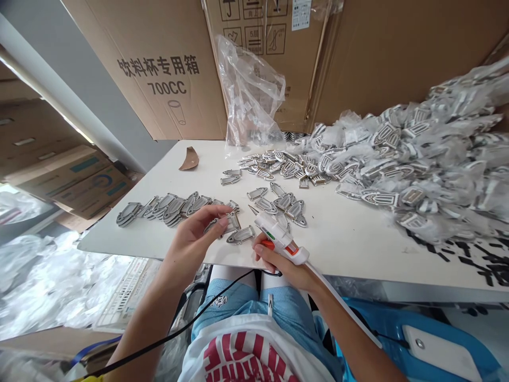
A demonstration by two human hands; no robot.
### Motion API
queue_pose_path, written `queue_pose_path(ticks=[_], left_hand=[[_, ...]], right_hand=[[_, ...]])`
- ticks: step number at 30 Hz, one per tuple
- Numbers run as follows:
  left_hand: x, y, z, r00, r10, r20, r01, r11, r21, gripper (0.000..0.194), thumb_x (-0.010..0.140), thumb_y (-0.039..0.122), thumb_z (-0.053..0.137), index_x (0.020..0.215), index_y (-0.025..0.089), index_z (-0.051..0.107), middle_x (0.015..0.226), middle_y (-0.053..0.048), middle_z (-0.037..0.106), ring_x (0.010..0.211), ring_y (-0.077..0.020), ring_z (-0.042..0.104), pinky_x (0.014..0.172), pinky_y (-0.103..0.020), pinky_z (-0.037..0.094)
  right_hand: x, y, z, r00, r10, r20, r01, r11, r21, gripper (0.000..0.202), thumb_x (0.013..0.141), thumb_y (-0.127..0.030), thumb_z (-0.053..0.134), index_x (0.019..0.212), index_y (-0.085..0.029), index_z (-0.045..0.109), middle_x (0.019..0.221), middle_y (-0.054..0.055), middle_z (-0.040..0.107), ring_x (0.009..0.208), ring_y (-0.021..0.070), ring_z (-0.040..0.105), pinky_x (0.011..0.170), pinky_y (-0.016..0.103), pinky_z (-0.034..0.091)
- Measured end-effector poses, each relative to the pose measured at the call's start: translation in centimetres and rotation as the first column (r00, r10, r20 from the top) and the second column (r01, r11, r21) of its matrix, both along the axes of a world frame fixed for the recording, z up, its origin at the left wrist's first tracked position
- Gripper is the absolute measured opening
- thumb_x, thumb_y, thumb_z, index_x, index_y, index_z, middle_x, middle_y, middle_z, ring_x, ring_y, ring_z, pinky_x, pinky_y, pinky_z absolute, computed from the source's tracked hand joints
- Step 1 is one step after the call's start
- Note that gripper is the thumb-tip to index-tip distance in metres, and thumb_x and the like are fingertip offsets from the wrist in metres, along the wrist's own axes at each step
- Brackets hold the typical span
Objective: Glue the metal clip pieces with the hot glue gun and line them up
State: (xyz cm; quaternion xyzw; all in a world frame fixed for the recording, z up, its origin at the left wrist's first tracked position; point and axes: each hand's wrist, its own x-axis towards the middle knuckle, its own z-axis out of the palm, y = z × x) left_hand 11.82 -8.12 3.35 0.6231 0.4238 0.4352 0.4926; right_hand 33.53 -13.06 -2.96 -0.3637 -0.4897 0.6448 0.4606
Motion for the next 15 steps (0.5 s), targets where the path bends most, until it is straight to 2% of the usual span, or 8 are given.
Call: queue_pose_path(ticks=[10, 15], left_hand=[[0.1, 0.04, -0.15, 1.0, -0.003, 0.005, 0.003, 1.0, -0.016, 0.026, 0.099, 0.04, 0.071, 0.12, 0.026, 0.073, 0.123, -0.006, 0.072, 0.119, -0.0231, 0.064, 0.098, -0.035, 0.052], [0.07, 0.21, -0.38, 0.999, -0.025, -0.037, 0.025, 1.0, -0.006, 0.025, 0.102, 0.039, 0.065, 0.123, 0.027, 0.07, 0.124, -0.006, 0.069, 0.117, -0.0221, 0.062, 0.096, -0.034, 0.05]], right_hand=[[0.0, -0.01, -0.13, 1.0, -0.007, -0.025, 0.006, 1.0, -0.013, 0.027, 0.099, -0.045, 0.073, 0.096, -0.02, 0.065, 0.081, 0.0, 0.065, 0.055, 0.0089, 0.043, 0.054, 0.027, 0.031], [0.08, 0.03, -0.16, 0.998, -0.022, -0.051, 0.021, 1.0, -0.019, 0.026, 0.099, -0.044, 0.074, 0.095, -0.02, 0.066, 0.081, 0.0, 0.065, 0.055, 0.0091, 0.046, 0.054, 0.027, 0.034]])
